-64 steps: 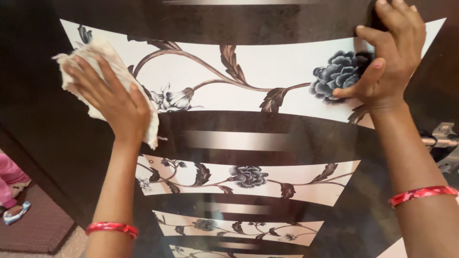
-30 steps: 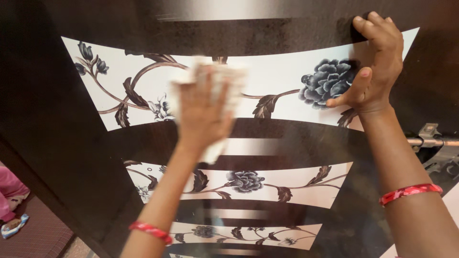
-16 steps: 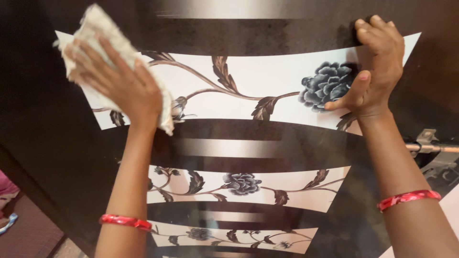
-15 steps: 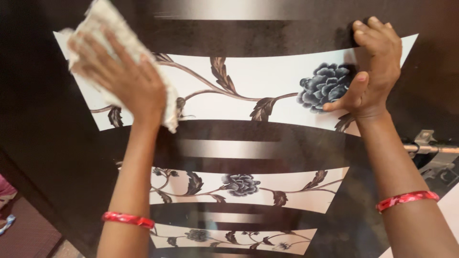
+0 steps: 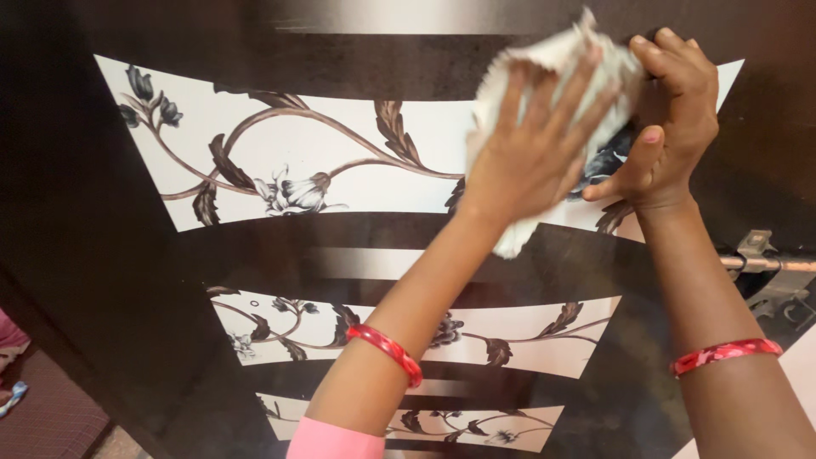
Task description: The person uses a white cloth to wipe a dark wood door surface in repeated circular and back-and-forth motions. The hands hold the cloth and move it across the door while the other hand stabilizes the surface. The action continues throughout the clip without visible change in the door's finish.
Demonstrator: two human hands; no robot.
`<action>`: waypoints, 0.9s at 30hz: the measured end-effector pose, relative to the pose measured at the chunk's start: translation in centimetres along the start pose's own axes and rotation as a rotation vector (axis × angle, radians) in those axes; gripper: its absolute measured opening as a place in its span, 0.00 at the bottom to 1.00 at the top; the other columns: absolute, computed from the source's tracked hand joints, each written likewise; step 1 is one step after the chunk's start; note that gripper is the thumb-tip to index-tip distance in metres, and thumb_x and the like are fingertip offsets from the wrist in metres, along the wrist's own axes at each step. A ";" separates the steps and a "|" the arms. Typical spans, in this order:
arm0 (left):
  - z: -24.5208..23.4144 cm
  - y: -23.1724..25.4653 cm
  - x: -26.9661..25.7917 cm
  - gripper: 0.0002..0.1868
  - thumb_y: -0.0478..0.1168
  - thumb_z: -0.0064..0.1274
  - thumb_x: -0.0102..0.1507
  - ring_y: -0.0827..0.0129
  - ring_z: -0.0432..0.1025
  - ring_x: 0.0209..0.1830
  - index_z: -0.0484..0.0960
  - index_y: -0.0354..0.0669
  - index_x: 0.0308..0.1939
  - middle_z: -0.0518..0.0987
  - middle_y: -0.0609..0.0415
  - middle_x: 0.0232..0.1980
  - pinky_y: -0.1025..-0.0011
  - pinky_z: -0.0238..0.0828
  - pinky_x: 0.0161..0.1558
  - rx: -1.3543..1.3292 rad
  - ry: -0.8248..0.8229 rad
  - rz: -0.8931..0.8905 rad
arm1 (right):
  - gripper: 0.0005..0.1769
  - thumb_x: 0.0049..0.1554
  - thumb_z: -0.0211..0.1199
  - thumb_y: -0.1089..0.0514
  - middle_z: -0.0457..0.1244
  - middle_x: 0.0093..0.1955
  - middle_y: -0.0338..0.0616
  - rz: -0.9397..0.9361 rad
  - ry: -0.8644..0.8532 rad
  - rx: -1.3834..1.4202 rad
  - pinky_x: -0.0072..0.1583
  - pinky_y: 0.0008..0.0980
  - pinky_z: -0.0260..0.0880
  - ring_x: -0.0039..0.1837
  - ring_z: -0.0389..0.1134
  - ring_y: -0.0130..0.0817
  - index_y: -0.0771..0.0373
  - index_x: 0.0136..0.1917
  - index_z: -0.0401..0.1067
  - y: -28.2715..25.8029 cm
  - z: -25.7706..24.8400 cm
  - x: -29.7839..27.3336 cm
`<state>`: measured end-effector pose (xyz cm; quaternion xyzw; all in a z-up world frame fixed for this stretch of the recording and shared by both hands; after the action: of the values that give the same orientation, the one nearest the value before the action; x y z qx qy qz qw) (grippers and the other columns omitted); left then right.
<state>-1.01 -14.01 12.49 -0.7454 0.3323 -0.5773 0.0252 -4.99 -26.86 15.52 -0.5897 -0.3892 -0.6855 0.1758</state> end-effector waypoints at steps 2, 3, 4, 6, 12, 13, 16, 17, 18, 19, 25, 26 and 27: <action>0.6 0.6 -2.3 0.41 0.54 0.46 0.72 0.43 0.40 0.87 0.49 0.51 0.85 0.45 0.44 0.87 0.34 0.31 0.83 -0.029 -0.020 0.070 | 0.42 0.71 0.38 0.30 0.65 0.66 0.58 -0.010 0.001 0.004 0.77 0.59 0.54 0.73 0.62 0.59 0.73 0.67 0.68 -0.2 -0.1 0.1; 0.9 0.5 -3.2 0.41 0.55 0.46 0.73 0.43 0.39 0.87 0.48 0.51 0.85 0.44 0.44 0.87 0.34 0.30 0.83 -0.045 -0.031 0.106 | 0.43 0.70 0.38 0.30 0.65 0.66 0.58 -0.013 -0.002 -0.001 0.77 0.59 0.53 0.73 0.62 0.59 0.73 0.67 0.68 -0.3 -0.1 0.1; 1.1 -0.2 -4.0 0.40 0.56 0.45 0.73 0.45 0.38 0.87 0.47 0.52 0.85 0.43 0.45 0.87 0.34 0.28 0.82 -0.050 -0.027 0.100 | 0.43 0.70 0.38 0.30 0.65 0.66 0.58 -0.016 -0.005 -0.009 0.77 0.58 0.53 0.73 0.62 0.59 0.73 0.67 0.68 -0.3 -0.2 0.1; 1.1 -2.5 -5.9 0.39 0.57 0.43 0.74 0.50 0.35 0.87 0.46 0.54 0.85 0.41 0.46 0.87 0.35 0.25 0.81 -0.065 -0.018 0.086 | 0.43 0.71 0.39 0.30 0.65 0.69 0.57 -0.027 -0.018 -0.030 0.78 0.56 0.53 0.76 0.62 0.58 0.72 0.70 0.68 -0.2 -0.1 0.2; -3.5 -13.9 -10.8 0.43 0.55 0.40 0.77 0.61 0.23 0.90 0.31 0.57 0.87 0.26 0.53 0.88 0.38 0.14 0.79 0.149 0.255 -0.106 | 0.39 0.73 0.38 0.32 0.65 0.66 0.58 -0.039 -0.010 -0.022 0.77 0.59 0.54 0.74 0.61 0.60 0.73 0.67 0.67 -0.3 0.0 0.2; -4.3 -16.1 -11.6 0.42 0.54 0.39 0.77 0.63 0.22 0.88 0.31 0.57 0.85 0.25 0.55 0.87 0.39 0.14 0.79 0.219 0.249 -0.156 | 0.39 0.73 0.38 0.33 0.65 0.67 0.58 -0.046 -0.013 -0.026 0.78 0.59 0.54 0.74 0.61 0.60 0.72 0.67 0.67 -0.4 0.0 0.2; -6.3 -22.1 -15.2 0.40 0.56 0.39 0.78 0.54 0.24 0.89 0.33 0.56 0.84 0.28 0.52 0.88 0.39 0.19 0.83 0.242 0.189 -0.381 | 0.38 0.73 0.39 0.33 0.65 0.67 0.59 -0.041 -0.019 -0.038 0.78 0.59 0.54 0.74 0.62 0.60 0.72 0.67 0.67 -0.4 0.0 0.1; -7.1 -23.5 -16.3 0.39 0.54 0.37 0.77 0.55 0.23 0.88 0.32 0.56 0.84 0.27 0.53 0.87 0.40 0.18 0.81 0.298 0.209 -0.405 | 0.38 0.73 0.39 0.34 0.66 0.67 0.59 -0.044 -0.023 -0.037 0.78 0.59 0.54 0.74 0.61 0.60 0.72 0.67 0.67 -0.4 0.0 0.0; -7.7 -24.7 -17.4 0.39 0.53 0.35 0.76 0.56 0.21 0.87 0.31 0.56 0.85 0.26 0.54 0.86 0.42 0.16 0.80 0.352 0.231 -0.429 | 0.37 0.74 0.39 0.34 0.66 0.67 0.59 -0.048 -0.027 -0.038 0.79 0.59 0.54 0.75 0.61 0.60 0.72 0.67 0.67 -0.3 0.0 0.1; -8.2 -25.8 -18.5 0.39 0.51 0.34 0.76 0.56 0.20 0.86 0.31 0.55 0.85 0.26 0.54 0.86 0.42 0.15 0.79 0.383 0.238 -0.467 | 0.37 0.74 0.39 0.34 0.66 0.67 0.59 -0.052 -0.032 -0.038 0.79 0.59 0.54 0.75 0.61 0.60 0.72 0.67 0.67 -0.3 0.0 0.1; -8.6 -26.9 -23.4 0.39 0.44 0.38 0.75 0.43 0.21 0.85 0.37 0.45 0.85 0.30 0.42 0.86 0.38 0.14 0.80 0.330 0.271 -0.679 | 0.36 0.74 0.40 0.35 0.66 0.66 0.60 -0.057 -0.015 -0.014 0.78 0.58 0.54 0.74 0.61 0.60 0.73 0.64 0.67 -0.2 0.1 0.0; -8.6 -26.1 -23.5 0.38 0.44 0.38 0.76 0.43 0.21 0.85 0.36 0.45 0.85 0.30 0.43 0.86 0.37 0.14 0.80 0.332 0.282 -0.672 | 0.37 0.74 0.40 0.35 0.66 0.66 0.61 -0.050 -0.013 -0.018 0.78 0.58 0.54 0.74 0.62 0.60 0.73 0.64 0.68 -0.2 0.1 0.0; -8.4 -24.8 -23.2 0.38 0.44 0.38 0.76 0.42 0.20 0.85 0.36 0.45 0.85 0.30 0.43 0.86 0.37 0.13 0.80 0.334 0.293 -0.664 | 0.37 0.73 0.39 0.35 0.66 0.66 0.61 -0.043 -0.012 -0.022 0.78 0.58 0.54 0.74 0.62 0.60 0.73 0.63 0.68 -0.2 0.1 0.0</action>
<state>0.58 20.36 6.11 -0.7078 -0.0251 -0.7002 -0.0895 -5.09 -26.61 15.48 -0.5874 -0.3950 -0.6897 0.1523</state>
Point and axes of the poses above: each hand's wrist, its own x-axis towards the middle knuckle, its own z-axis out of the palm, y = z × x, the point moved 6 cm from there along x, towards the middle knuckle
